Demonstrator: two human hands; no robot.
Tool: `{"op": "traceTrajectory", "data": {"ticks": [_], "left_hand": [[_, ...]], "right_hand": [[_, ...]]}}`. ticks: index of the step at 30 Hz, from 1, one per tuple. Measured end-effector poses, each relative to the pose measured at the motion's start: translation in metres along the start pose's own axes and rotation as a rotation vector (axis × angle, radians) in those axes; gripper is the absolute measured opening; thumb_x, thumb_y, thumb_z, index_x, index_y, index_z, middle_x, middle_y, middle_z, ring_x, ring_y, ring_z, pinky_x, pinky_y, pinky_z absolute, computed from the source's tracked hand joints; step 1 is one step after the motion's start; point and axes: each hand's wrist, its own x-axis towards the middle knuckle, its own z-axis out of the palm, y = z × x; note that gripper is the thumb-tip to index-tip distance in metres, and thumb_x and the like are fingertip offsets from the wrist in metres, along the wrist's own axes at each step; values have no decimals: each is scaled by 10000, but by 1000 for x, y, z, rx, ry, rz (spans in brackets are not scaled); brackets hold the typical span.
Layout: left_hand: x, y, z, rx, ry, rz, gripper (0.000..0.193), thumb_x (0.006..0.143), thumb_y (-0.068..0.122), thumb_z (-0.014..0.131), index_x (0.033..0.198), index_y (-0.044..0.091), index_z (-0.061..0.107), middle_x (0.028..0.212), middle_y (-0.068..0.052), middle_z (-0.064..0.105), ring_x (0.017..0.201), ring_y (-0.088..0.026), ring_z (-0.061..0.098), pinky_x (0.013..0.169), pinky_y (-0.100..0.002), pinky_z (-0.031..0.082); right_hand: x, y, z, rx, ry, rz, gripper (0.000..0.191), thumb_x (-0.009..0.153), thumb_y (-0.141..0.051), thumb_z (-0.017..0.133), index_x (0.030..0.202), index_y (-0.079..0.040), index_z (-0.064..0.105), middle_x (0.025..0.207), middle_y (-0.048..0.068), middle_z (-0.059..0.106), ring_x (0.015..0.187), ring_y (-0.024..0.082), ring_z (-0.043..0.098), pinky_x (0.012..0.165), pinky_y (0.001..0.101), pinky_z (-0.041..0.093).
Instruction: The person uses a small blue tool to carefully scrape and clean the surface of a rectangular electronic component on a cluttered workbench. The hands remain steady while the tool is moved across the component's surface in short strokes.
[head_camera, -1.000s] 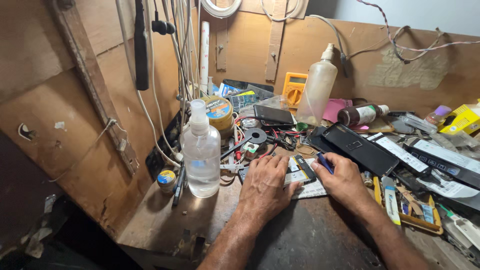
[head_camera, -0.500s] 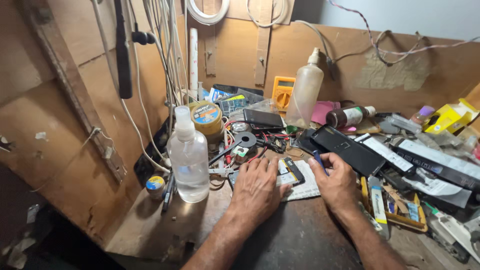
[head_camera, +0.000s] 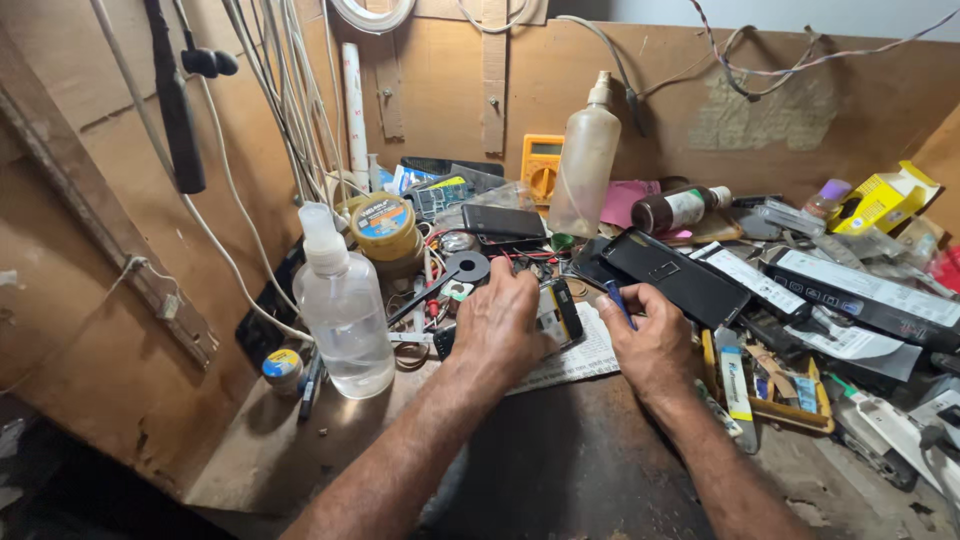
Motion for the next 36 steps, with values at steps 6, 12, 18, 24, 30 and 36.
{"op": "traceTrajectory", "data": {"ticks": [6, 12, 18, 24, 30, 36], "left_hand": [[7, 3, -3, 0, 177, 109, 194, 745, 44, 719, 938, 61, 721, 820, -210, 728, 799, -409, 716, 710, -525, 555], [3, 14, 3, 233, 105, 274, 91, 871, 11, 667, 939, 59, 703, 721, -163, 717, 695, -306, 751, 600, -449, 580], [-6, 10, 3, 295, 193, 427, 159, 777, 8, 691, 924, 69, 692, 737, -119, 738, 691, -282, 748, 649, -418, 557], [-12, 8, 5, 342, 291, 496, 249, 708, 19, 692, 956, 45, 692, 702, -101, 730, 676, -276, 732, 666, -402, 536], [-12, 9, 10, 473, 288, 529, 39, 787, 54, 690, 763, 85, 692, 686, -81, 718, 665, -235, 726, 686, -390, 528], [-13, 9, 9, 456, 295, 556, 41, 778, 95, 679, 739, 95, 694, 702, -73, 725, 689, -233, 730, 688, -384, 517]], "right_hand": [[-1, -2, 0, 19, 13, -72, 304, 906, -352, 744, 963, -55, 717, 767, 84, 773, 671, 129, 735, 601, 307, 549], [0, -1, 1, -3, 6, 25, 297, 888, -337, 771, 959, -53, 722, 718, 79, 762, 623, 147, 706, 590, 326, 533], [1, 3, 4, 44, 19, -59, 281, 912, -304, 755, 958, -30, 712, 716, 74, 745, 628, 120, 703, 578, 305, 538], [1, 5, 4, 37, 9, -8, 277, 919, -299, 750, 955, -27, 712, 712, 70, 737, 625, 119, 684, 575, 302, 530], [1, 6, 5, 92, 17, -83, 278, 933, -290, 740, 966, -15, 717, 775, 77, 741, 677, 126, 692, 596, 310, 543], [3, 11, 6, -22, 47, -79, 286, 911, -294, 757, 972, -16, 729, 804, 114, 764, 709, 178, 744, 649, 331, 562]]}}
